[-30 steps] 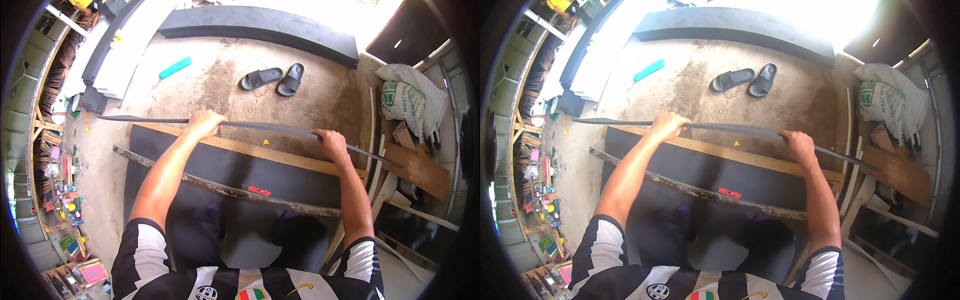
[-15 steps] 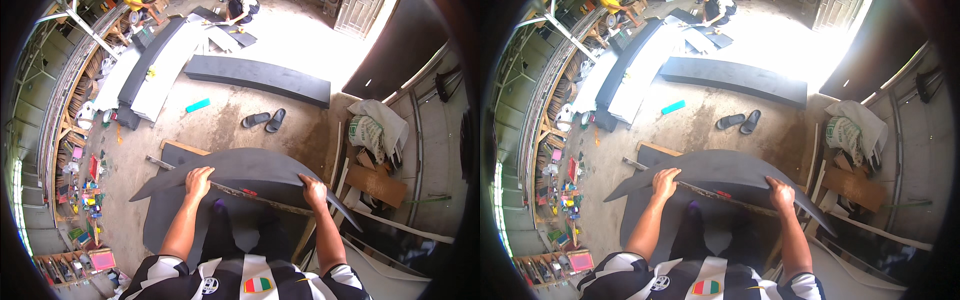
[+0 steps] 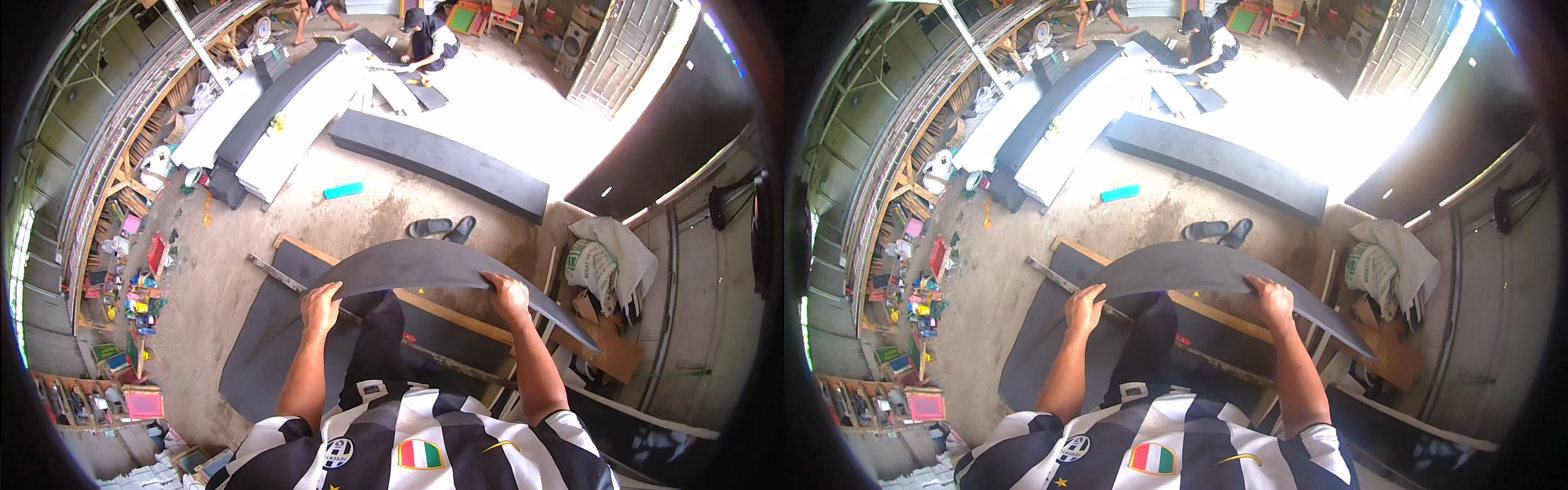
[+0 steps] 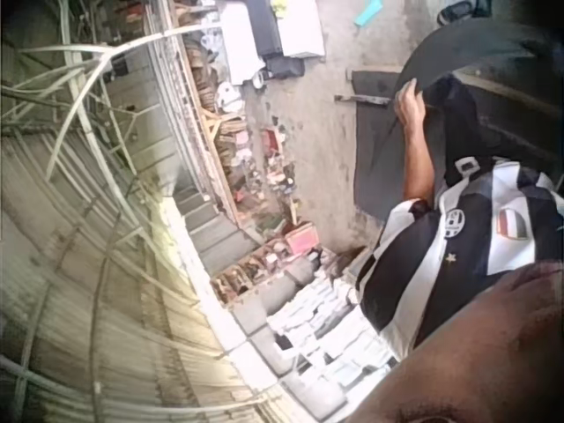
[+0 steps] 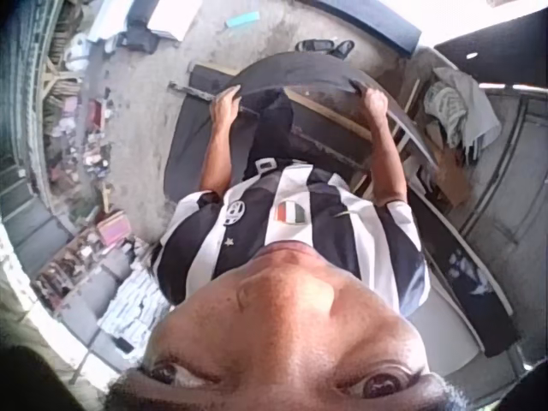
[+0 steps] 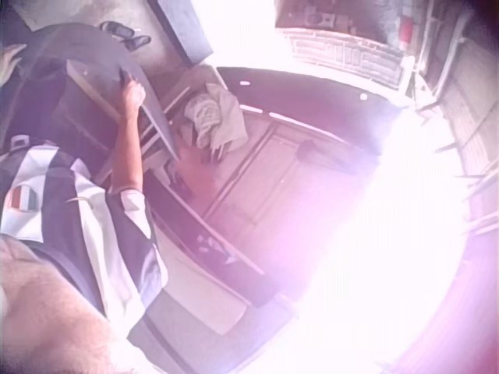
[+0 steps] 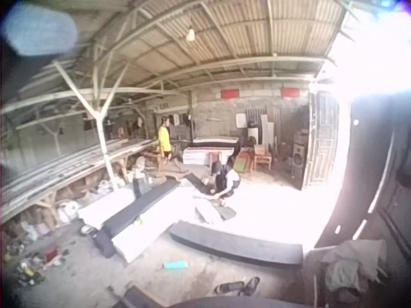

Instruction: The person kneels on the floor and uses a utility knife and a wooden straightedge to cut a large dark gray sheet into smaller rectangular pieces. The person scores the material along the straightedge, snaps the cut sections, and separates them, repeating the process for multiple cuts.

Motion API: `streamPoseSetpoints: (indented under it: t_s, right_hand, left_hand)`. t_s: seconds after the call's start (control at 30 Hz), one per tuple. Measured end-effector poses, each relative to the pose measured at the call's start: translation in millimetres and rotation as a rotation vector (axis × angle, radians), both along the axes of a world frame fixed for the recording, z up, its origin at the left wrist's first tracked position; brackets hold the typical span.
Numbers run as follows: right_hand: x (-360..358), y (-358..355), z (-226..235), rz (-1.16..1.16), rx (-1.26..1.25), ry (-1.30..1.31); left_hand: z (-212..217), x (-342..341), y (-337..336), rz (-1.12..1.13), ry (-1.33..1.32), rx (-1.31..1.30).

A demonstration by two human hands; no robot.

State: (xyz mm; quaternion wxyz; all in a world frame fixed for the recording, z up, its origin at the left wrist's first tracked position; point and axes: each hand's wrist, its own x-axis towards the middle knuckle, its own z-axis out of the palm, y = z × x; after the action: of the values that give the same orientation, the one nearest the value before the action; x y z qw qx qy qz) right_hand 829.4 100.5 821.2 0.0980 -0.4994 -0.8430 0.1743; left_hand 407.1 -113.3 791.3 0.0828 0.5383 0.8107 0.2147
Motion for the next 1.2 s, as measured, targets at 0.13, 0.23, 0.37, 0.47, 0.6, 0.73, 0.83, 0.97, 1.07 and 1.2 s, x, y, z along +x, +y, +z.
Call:
streamPoseSetpoints:
  t_s: [0.13, 0.23, 0.37, 0.47, 0.6, 0.73, 0.83, 0.97, 1.07, 1.2]
  right_hand:
    - [-50, 53, 6, 0.002, 0.0, -0.046]
    - [-86, 94, 14, -0.024, -0.042, -0.107]
    - [-127, 131, 30, -0.014, 0.023, -0.066]
    - [-149, 150, 44, -0.007, 0.058, -0.067]
    - [-168, 157, 57, -0.02, 0.038, -0.074]
    - [-184, 165, 62, -0.024, 0.031, -0.081]
    - [-196, 177, 68, -0.005, 0.024, -0.105]
    - [-217, 193, 71, 0.016, 0.003, -0.135]
    - [-232, 202, 66, 0.044, 0.027, -0.072]
    - [-237, 210, 56, 0.061, 0.042, -0.048]
  left_hand:
    - [-10, -42, 38, -0.003, -0.028, 0.017]
    - [-12, -75, 72, -0.029, -0.036, 0.016]
    - [-2, -117, 114, -0.064, -0.049, 0.006]
    - [14, -147, 137, -0.107, -0.033, 0.0]
    - [29, -178, 154, -0.15, -0.011, 0.006]
    - [29, -197, 166, -0.147, 0.005, 0.051]
    - [25, -206, 172, -0.116, 0.029, 0.087]
    - [27, -216, 171, -0.058, 0.052, 0.098]
    - [34, -226, 167, -0.04, 0.055, 0.073]
    - [40, -233, 172, -0.052, 0.078, 0.036]
